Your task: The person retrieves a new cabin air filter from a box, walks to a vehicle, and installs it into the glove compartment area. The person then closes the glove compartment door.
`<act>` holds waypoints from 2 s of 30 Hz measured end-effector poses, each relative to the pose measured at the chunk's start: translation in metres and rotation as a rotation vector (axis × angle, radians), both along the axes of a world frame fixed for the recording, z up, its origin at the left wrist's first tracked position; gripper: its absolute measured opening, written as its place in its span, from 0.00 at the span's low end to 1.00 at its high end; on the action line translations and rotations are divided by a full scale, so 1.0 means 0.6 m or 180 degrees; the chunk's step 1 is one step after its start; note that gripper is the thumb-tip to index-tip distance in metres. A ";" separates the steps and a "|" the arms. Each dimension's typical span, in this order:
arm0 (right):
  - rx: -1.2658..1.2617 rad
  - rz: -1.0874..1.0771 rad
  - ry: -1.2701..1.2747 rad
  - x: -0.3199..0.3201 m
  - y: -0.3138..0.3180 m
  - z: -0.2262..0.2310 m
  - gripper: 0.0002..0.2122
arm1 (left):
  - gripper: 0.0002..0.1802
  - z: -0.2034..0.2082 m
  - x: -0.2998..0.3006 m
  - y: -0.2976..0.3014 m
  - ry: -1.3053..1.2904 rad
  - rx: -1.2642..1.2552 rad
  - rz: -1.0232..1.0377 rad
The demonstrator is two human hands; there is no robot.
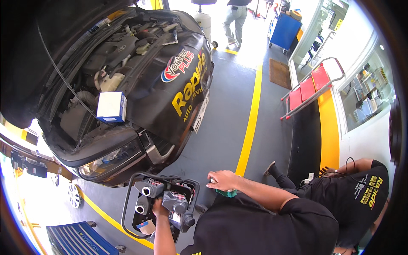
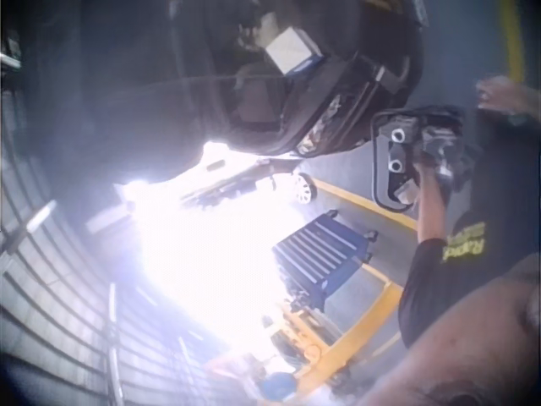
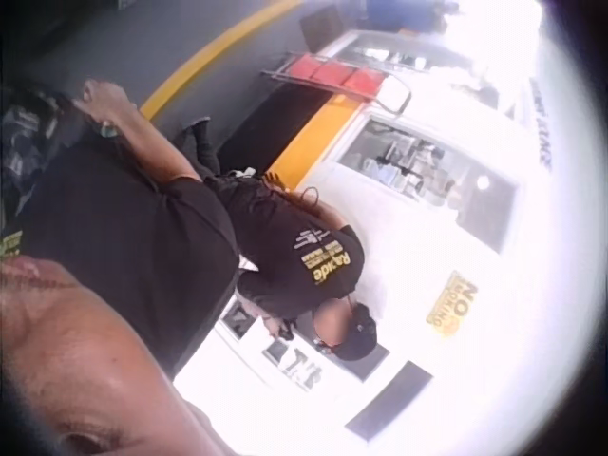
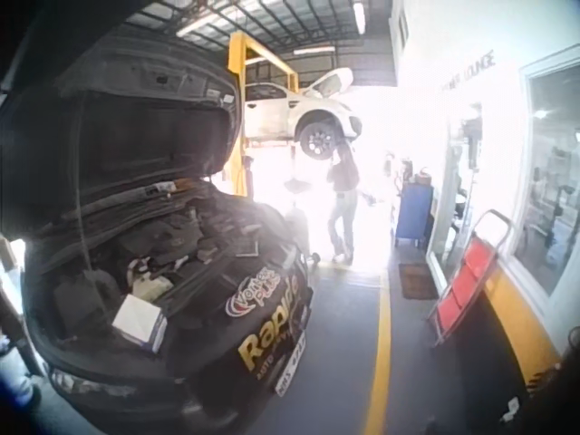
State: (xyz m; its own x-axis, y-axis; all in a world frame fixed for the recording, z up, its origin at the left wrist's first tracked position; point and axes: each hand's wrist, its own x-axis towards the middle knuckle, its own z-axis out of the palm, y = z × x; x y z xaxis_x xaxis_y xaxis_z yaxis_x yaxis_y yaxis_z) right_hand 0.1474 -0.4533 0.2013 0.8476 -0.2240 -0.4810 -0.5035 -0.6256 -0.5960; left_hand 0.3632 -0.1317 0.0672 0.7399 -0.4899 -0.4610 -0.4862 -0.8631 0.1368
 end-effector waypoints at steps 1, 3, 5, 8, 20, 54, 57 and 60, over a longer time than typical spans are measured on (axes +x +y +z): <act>0.0042 0.0039 -0.0023 0.008 0.006 0.007 0.24 | 0.15 0.012 -0.001 -0.002 -0.0277 0.0100 0.0180; 0.0098 0.0080 -0.0022 0.013 0.016 0.016 0.25 | 0.15 0.017 -0.008 0.024 -0.0477 0.0310 0.0015; 0.0009 0.0136 -0.0074 0.020 0.019 0.027 0.25 | 0.16 0.119 -0.046 0.017 -0.0624 0.0365 0.0077; -0.0047 0.0402 -0.0223 0.056 0.055 0.056 0.25 | 0.18 0.265 -0.087 0.039 -0.0574 0.0077 -0.0120; 0.0171 0.0079 -0.0604 0.027 0.176 0.046 0.18 | 0.29 0.361 -0.057 0.190 -0.0973 -0.1502 0.1058; -0.0595 0.0649 -0.2532 0.044 0.295 0.156 0.42 | 0.17 0.483 -0.015 0.259 -0.1031 -0.3039 0.0857; -0.1008 0.1308 -0.3966 0.091 0.305 0.163 0.45 | 0.14 0.483 -0.067 0.230 0.0087 -0.3883 0.1683; 0.0406 0.0934 -0.3358 0.078 0.288 0.159 0.30 | 0.12 0.478 -0.087 0.225 -0.0005 -0.4087 0.1181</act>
